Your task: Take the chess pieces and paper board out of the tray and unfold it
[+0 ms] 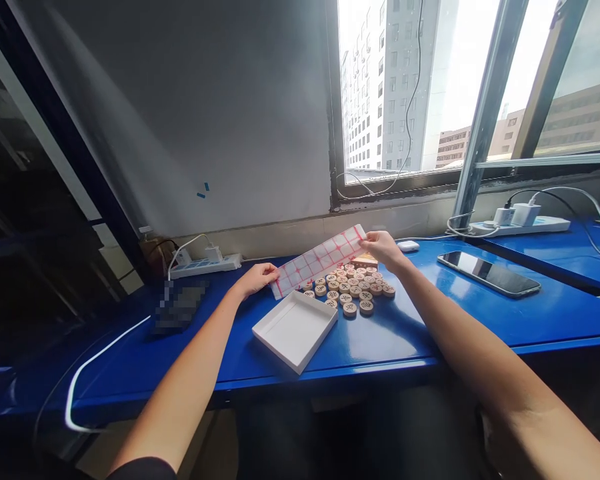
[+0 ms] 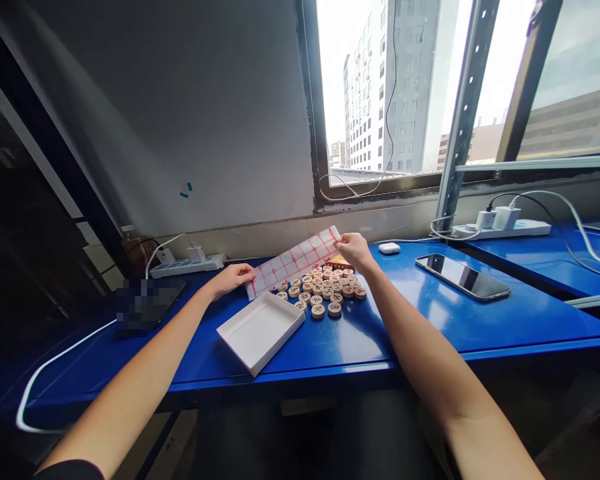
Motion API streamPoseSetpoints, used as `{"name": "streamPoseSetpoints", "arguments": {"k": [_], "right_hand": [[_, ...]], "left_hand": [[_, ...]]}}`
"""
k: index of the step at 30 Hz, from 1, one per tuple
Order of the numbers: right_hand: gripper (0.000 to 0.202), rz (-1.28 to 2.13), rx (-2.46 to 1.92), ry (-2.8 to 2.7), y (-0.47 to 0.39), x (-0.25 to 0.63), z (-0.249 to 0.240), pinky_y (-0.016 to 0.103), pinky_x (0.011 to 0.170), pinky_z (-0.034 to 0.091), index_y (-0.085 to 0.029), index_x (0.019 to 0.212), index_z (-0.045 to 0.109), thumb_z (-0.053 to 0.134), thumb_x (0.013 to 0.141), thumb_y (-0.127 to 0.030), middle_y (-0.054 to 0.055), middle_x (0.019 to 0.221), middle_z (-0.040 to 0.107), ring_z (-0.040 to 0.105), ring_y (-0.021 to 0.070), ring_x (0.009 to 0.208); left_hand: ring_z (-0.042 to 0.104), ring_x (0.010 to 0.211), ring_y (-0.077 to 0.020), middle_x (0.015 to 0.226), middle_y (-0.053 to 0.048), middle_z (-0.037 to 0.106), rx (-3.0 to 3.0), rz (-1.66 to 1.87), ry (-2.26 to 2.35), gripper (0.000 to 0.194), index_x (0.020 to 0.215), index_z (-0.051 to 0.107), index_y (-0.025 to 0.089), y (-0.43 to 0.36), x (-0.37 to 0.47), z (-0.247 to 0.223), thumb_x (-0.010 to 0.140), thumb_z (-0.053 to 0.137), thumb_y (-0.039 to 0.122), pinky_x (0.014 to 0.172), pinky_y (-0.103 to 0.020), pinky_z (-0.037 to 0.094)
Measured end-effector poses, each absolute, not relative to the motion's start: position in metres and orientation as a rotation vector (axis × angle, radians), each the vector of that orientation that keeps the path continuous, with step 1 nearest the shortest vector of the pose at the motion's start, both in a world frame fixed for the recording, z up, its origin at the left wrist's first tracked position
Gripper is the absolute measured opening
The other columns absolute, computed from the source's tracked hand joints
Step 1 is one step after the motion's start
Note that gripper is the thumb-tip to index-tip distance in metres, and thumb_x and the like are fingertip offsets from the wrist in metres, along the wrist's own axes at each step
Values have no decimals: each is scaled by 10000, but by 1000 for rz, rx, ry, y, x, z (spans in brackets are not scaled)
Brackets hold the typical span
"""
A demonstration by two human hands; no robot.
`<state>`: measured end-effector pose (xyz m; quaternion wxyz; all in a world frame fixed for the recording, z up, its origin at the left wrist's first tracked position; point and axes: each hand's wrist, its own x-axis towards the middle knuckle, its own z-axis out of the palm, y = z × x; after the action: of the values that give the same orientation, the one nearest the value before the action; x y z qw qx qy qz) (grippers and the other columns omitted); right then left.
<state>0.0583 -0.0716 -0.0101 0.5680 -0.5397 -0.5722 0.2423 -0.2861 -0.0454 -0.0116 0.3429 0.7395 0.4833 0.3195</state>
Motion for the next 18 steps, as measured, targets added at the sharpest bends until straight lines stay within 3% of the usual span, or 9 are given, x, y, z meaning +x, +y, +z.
{"name": "streamPoseSetpoints", "arguments": {"k": [4,10,18], "right_hand": [[152,331,-1306,-1345,-75,54,-5,273,625,374,-157,710,664,569,664,-267,33,671,627,531,161,652],[196,-39,-1268,-1394,-82,44,1,282,620,377,-161,762,661,531,748,-306,53,664,628,523,165,611],[174,-99,-1257,-1406,-81,43,-1,288,629,374,-165,728,638,531,768,-297,55,673,630,535,169,622]], "left_hand": [[542,648,-146,710,-23,636,1871,838,1234,402,766,630,142,-43,-288,-16,523,744,442,612,-254,406],[541,625,-143,714,-34,648,1824,852,1240,427,754,625,144,-40,-289,-21,503,741,470,630,-272,418],[496,598,-123,688,-8,605,1838,862,1241,336,737,619,145,-39,-289,-23,521,694,392,606,-254,382]]}}
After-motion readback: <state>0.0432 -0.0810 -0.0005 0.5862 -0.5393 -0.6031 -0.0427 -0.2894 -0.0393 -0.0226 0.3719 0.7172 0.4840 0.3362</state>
